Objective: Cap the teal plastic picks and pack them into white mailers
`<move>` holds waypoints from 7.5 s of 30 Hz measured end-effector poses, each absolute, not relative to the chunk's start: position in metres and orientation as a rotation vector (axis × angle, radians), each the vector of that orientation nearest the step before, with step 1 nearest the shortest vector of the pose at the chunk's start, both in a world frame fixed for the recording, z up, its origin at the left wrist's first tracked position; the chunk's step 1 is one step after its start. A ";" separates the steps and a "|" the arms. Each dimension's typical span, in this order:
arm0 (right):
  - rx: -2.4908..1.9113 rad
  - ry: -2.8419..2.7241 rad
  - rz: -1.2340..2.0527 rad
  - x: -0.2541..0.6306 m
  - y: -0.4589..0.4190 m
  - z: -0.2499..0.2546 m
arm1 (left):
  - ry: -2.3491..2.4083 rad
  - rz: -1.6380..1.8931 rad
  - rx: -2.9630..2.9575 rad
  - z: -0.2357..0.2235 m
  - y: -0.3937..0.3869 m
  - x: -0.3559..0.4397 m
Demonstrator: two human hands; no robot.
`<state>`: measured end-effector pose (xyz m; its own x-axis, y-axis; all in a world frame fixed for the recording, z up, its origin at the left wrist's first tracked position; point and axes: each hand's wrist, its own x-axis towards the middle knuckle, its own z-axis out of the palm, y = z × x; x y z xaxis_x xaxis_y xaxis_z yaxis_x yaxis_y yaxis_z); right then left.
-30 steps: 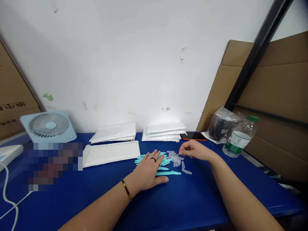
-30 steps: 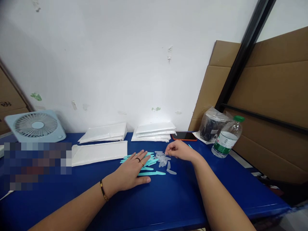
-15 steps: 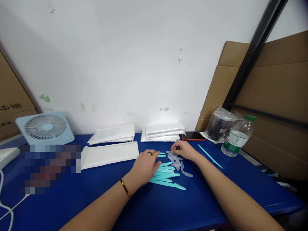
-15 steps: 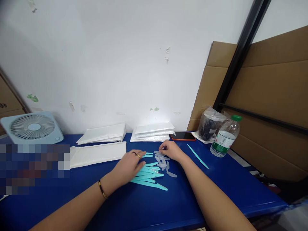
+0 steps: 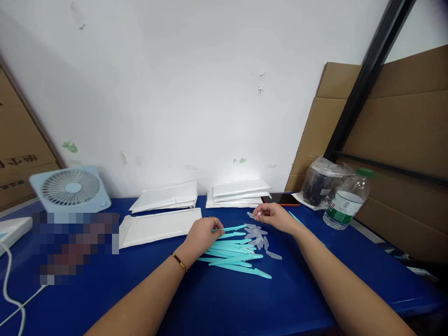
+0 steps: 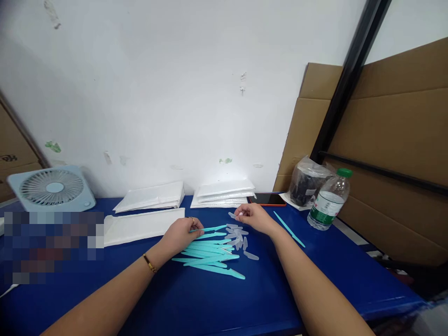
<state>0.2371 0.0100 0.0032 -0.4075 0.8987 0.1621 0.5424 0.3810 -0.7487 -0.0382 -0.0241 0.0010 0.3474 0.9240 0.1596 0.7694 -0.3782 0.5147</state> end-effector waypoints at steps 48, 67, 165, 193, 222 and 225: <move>-1.340 -2.236 0.485 0.223 0.014 -0.009 | 1.558 0.694 2.464 -0.006 -0.008 -0.046; -1.201 -2.189 0.585 0.193 0.010 -0.015 | 1.460 0.659 2.507 -0.016 -0.002 -0.033; -1.186 -2.309 0.488 0.202 -0.020 0.020 | 1.517 0.655 2.544 0.001 -0.019 -0.031; -1.206 -2.484 0.986 0.215 -0.032 0.029 | 1.203 0.485 2.313 0.006 -0.028 -0.032; -1.527 -2.741 0.782 0.230 -0.037 0.029 | 1.275 0.378 2.420 0.002 -0.035 -0.024; -1.462 -2.680 0.777 0.230 -0.037 0.032 | 1.265 0.431 2.389 0.004 -0.034 -0.025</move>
<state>0.2300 -0.0366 0.0321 -0.5689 0.7877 -0.2363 0.7920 0.4474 -0.4154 -0.0254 -0.0340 0.0037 0.5425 0.8361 0.0818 0.7121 -0.5094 0.4832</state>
